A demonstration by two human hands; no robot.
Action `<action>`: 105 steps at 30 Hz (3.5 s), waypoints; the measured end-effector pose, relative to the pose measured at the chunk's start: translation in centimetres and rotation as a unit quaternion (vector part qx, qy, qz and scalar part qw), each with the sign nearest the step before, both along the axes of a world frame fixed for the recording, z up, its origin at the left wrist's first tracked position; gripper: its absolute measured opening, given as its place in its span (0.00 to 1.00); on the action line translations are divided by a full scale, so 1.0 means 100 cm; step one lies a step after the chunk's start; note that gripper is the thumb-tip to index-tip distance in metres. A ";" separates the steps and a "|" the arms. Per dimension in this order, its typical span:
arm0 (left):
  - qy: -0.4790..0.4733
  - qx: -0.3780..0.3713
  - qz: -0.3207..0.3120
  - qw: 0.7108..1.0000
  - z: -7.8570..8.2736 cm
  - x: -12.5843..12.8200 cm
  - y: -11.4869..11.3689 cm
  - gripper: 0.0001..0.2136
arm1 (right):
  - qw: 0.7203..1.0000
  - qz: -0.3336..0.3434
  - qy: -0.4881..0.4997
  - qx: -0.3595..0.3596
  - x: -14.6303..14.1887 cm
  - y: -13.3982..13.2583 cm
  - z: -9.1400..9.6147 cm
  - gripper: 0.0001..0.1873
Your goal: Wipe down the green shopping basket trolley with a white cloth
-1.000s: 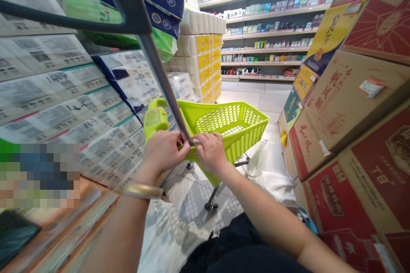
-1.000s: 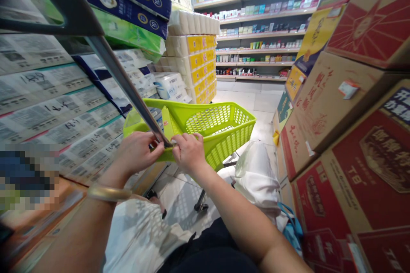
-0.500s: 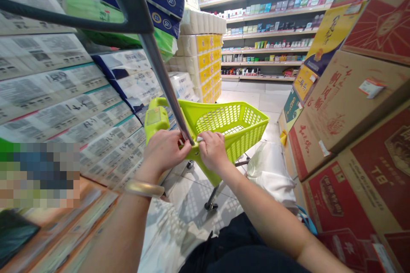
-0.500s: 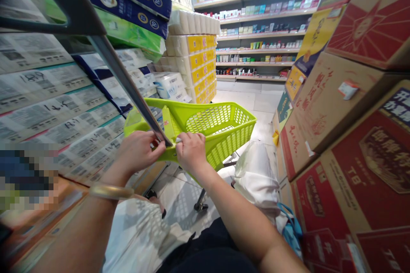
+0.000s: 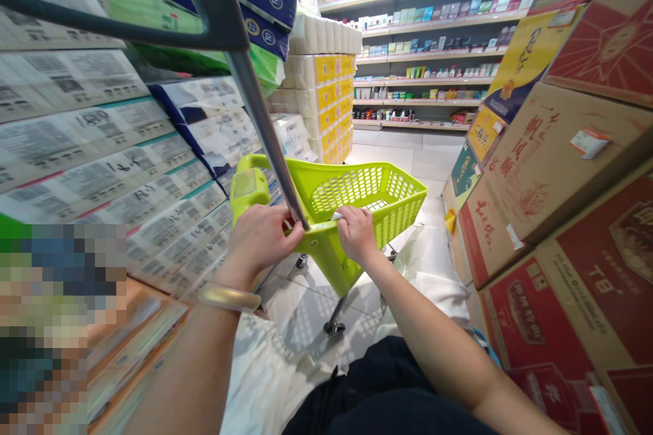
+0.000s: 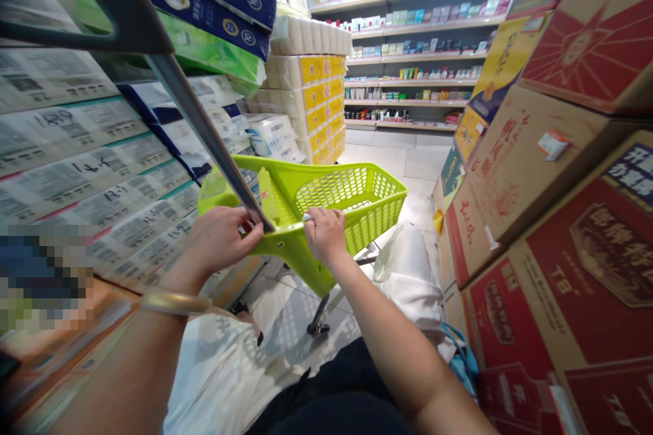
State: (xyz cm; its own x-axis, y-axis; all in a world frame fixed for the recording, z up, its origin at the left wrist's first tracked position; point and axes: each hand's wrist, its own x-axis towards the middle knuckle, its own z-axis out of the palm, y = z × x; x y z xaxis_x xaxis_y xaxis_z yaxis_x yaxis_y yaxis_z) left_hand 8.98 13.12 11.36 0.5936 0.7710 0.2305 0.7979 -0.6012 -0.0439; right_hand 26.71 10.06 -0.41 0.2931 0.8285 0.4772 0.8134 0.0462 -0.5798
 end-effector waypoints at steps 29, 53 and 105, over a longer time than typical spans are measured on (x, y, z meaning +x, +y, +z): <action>0.011 -0.022 0.048 0.999 0.002 -0.023 0.009 0.19 | 0.999 0.030 -0.012 -0.016 -0.056 0.002 0.022 0.11; 0.003 -0.024 0.076 0.997 0.008 -0.022 0.006 0.19 | 0.999 0.004 0.011 -0.042 -0.025 0.007 0.003 0.14; 0.019 -0.014 0.063 0.998 0.004 -0.016 0.006 0.21 | 0.996 0.084 -0.018 0.006 -0.065 0.003 0.027 0.13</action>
State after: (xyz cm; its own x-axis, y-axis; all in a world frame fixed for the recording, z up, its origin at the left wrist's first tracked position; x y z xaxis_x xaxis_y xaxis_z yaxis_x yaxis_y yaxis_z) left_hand 7.37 13.76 11.74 0.5004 0.8453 0.1871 0.8648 -0.4985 -0.0608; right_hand 20.21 10.35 2.30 0.1334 0.8587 0.4949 0.8143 0.1896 -0.5486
